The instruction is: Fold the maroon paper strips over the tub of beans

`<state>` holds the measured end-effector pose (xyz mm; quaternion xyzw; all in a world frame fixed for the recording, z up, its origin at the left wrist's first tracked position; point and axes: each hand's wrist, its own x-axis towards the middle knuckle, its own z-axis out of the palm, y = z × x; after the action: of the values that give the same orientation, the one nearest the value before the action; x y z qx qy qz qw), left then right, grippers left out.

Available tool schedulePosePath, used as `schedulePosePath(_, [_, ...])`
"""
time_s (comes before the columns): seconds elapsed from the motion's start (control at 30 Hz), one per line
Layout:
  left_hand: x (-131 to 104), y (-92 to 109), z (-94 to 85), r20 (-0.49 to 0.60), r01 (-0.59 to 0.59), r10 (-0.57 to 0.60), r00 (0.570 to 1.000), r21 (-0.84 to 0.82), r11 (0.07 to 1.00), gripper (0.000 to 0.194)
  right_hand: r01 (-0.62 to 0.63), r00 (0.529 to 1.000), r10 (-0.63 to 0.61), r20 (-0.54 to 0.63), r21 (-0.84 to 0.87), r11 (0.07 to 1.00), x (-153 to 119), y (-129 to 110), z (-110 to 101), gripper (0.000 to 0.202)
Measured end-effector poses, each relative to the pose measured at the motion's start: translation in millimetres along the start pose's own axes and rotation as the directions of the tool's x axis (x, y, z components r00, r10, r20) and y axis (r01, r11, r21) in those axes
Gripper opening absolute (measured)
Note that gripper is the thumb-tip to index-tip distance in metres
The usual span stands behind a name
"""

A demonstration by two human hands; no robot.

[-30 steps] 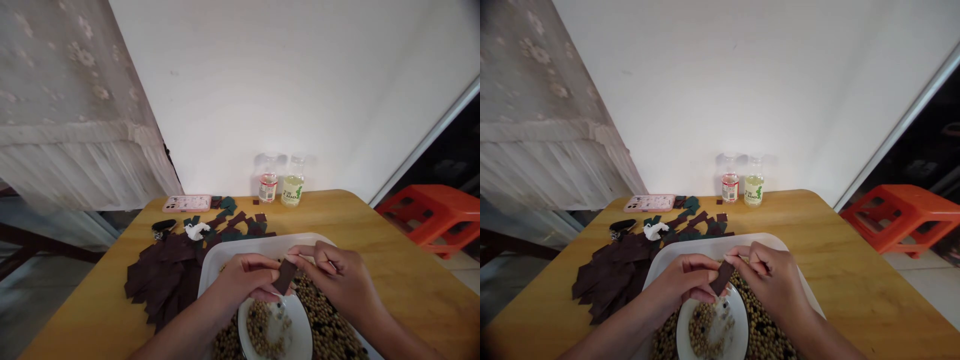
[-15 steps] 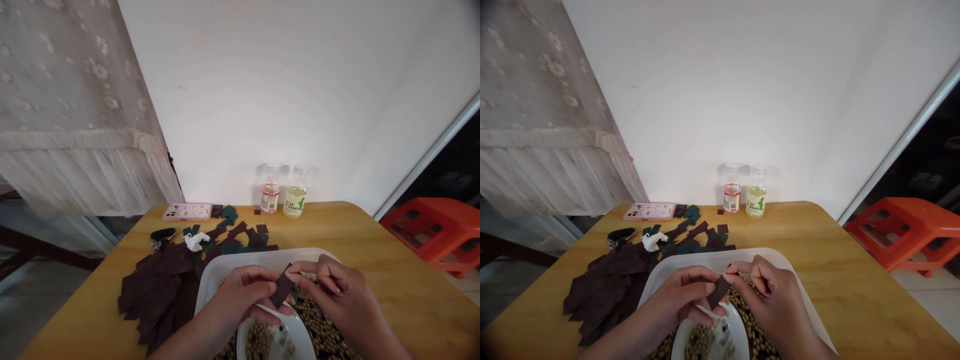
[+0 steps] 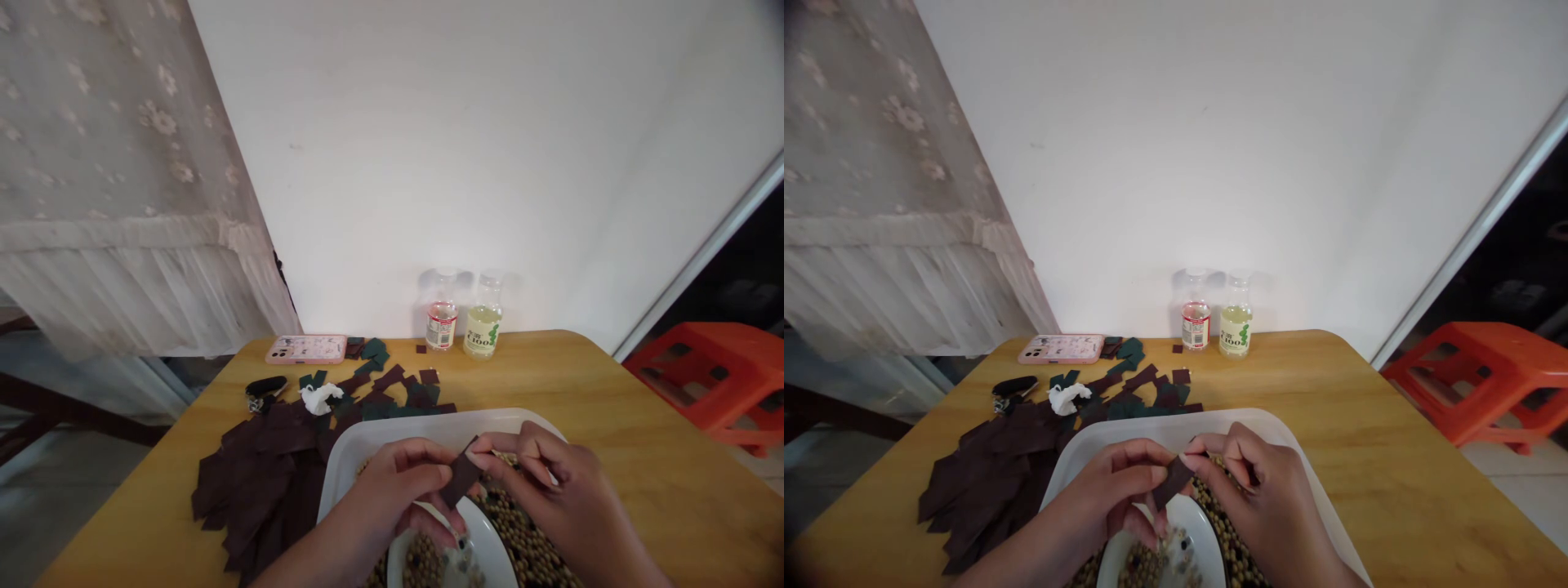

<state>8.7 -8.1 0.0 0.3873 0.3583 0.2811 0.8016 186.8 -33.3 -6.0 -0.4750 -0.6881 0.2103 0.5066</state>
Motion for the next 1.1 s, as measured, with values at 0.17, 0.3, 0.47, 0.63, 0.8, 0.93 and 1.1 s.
schedulePosePath(0.17, [-0.1, 2.0, 1.7, -0.049, 0.004, -0.004, 0.999, 0.002, 1.0, 0.024, 0.022, 0.999, -0.022, 0.027, 0.005, 1.0, 0.5, 1.0, -0.3, 0.045])
schedulePosePath(0.3, [1.5, 1.9, 0.8, -0.054, -0.007, 0.006, 0.999, -0.018, 1.0, 0.023, -0.004, 0.999, 0.003, 0.032, 0.028, 1.0, 0.2, 0.9, -0.5, 0.045])
schedulePosePath(0.47, [0.8, 1.6, -0.1, -0.046, -0.018, 0.018, 0.999, -0.008, 1.0, 0.021, -0.032, 0.999, 0.03, 0.041, 0.044, 0.999, -0.7, -0.2, -0.1, 0.045])
schedulePosePath(0.63, [-0.1, 1.9, 1.2, -0.056, -0.017, 0.017, 0.998, -0.001, 1.0, 0.022, -0.07, 0.997, 0.068, 0.034, 0.077, 0.995, -1.9, -1.8, 1.5, 0.046])
schedulePosePath(0.8, [0.5, 2.1, 1.3, -0.059, -0.008, 0.008, 0.998, 0.0, 1.0, 0.023, -0.083, 0.996, 0.08, 0.037, 0.103, 0.991, -1.6, -1.2, 0.7, 0.046])
schedulePosePath(0.93, [1.0, 2.2, 1.4, -0.057, -0.011, 0.01, 0.998, -0.013, 1.0, 0.024, -0.08, 0.996, 0.077, 0.034, 0.079, 0.994, -1.6, -1.0, 1.2, 0.047])
schedulePosePath(1.1, [0.9, 2.0, 1.6, -0.035, -0.018, 0.017, 0.999, -0.031, 0.999, 0.023, -0.169, 0.985, 0.173, -0.019, 0.117, 0.979, -3.8, -4.9, 5.6, 0.049])
